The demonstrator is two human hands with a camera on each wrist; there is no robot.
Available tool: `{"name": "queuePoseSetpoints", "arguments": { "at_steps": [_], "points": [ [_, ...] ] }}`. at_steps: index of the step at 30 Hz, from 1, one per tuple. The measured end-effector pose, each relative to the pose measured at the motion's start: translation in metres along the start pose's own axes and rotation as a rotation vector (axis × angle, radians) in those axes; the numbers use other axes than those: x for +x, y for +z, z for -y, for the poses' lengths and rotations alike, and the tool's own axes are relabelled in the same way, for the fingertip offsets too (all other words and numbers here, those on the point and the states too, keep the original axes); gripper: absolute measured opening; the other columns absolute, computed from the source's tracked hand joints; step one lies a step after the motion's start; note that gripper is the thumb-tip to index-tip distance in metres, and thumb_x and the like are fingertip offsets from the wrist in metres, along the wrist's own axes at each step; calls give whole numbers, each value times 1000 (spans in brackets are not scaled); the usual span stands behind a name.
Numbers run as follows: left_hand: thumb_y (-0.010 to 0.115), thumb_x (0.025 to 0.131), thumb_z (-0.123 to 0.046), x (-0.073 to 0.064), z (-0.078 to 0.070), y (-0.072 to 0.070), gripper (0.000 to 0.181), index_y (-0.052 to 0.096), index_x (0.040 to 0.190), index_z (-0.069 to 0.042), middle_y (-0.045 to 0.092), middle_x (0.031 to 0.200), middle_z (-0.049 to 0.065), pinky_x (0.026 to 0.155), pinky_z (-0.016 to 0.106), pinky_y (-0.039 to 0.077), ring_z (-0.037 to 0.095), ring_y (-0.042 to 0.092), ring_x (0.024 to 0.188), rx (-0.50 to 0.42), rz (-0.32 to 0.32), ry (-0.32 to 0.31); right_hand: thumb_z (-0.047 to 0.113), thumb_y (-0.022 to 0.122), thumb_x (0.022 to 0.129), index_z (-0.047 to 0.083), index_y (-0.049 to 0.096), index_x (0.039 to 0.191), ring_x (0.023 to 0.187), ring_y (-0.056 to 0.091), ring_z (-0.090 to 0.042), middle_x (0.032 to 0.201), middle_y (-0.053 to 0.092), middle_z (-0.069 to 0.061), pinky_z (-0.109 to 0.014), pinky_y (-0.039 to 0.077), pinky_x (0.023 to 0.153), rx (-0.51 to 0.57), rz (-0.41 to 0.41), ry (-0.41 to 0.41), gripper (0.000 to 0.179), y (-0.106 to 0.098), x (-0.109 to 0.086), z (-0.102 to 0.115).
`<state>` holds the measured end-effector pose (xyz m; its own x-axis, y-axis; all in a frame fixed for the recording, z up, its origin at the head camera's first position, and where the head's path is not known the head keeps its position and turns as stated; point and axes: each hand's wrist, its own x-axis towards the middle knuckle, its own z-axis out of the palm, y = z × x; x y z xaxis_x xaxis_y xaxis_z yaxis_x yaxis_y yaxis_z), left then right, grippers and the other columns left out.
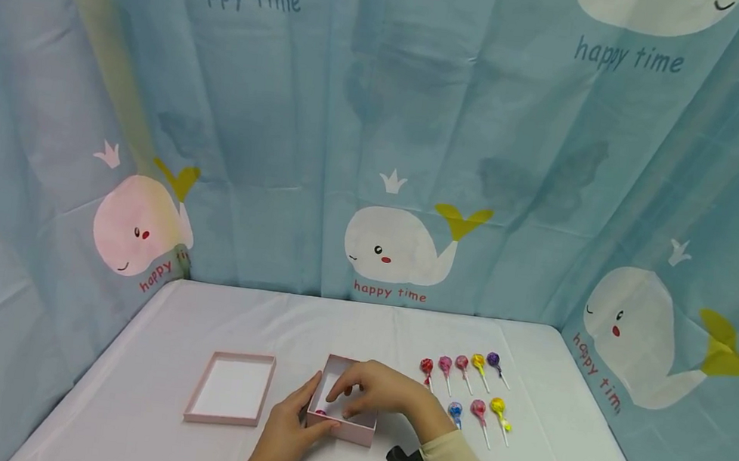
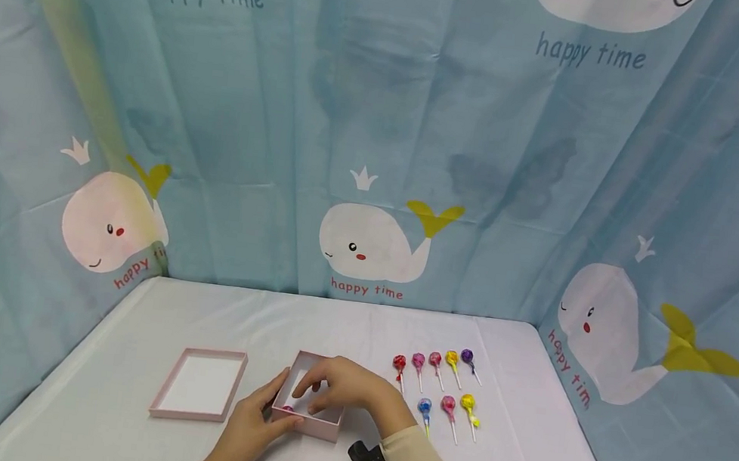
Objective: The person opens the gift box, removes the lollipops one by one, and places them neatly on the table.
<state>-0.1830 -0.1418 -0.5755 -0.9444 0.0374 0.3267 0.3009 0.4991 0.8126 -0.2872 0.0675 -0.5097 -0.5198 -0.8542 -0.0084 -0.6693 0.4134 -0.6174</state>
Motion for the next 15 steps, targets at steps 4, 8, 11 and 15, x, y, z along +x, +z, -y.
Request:
{"name": "queuePoseSetpoints", "arguments": {
  "at_steps": [4,8,11,15],
  "points": [
    [87,74,-47,0,0,0,99,45,154,-5,51,152,19,109,44,49,37,52,138,8,24,-13,15,86,82,28,80,110,95,63,-1,104,72,19,-16,55,86,-91,21,15,31,5,4,2],
    [87,74,-45,-1,0,-1,99,44,154,-5,49,153,20,108,44,49,40,50,138,3,37,-19,16,86,81,31,80,108,91,62,1,100,72,20,-14,53,82,-165,48,38,32,7,5,7],
    [88,74,-43,-1,-1,-1,99,44,154,-5,49,153,19,107,43,50,40,50,138,-10,36,-24,20,86,82,36,80,106,86,59,4,96,70,20,-12,51,77,-229,63,54,29,8,6,9],
    [88,73,-42,-1,-1,-1,99,45,154,-5,50,152,20,106,44,51,41,52,137,-2,23,-18,25,87,82,41,80,102,81,55,7,89,66,21,-11,48,71,-299,66,63,26,11,7,9]
  ]
}}
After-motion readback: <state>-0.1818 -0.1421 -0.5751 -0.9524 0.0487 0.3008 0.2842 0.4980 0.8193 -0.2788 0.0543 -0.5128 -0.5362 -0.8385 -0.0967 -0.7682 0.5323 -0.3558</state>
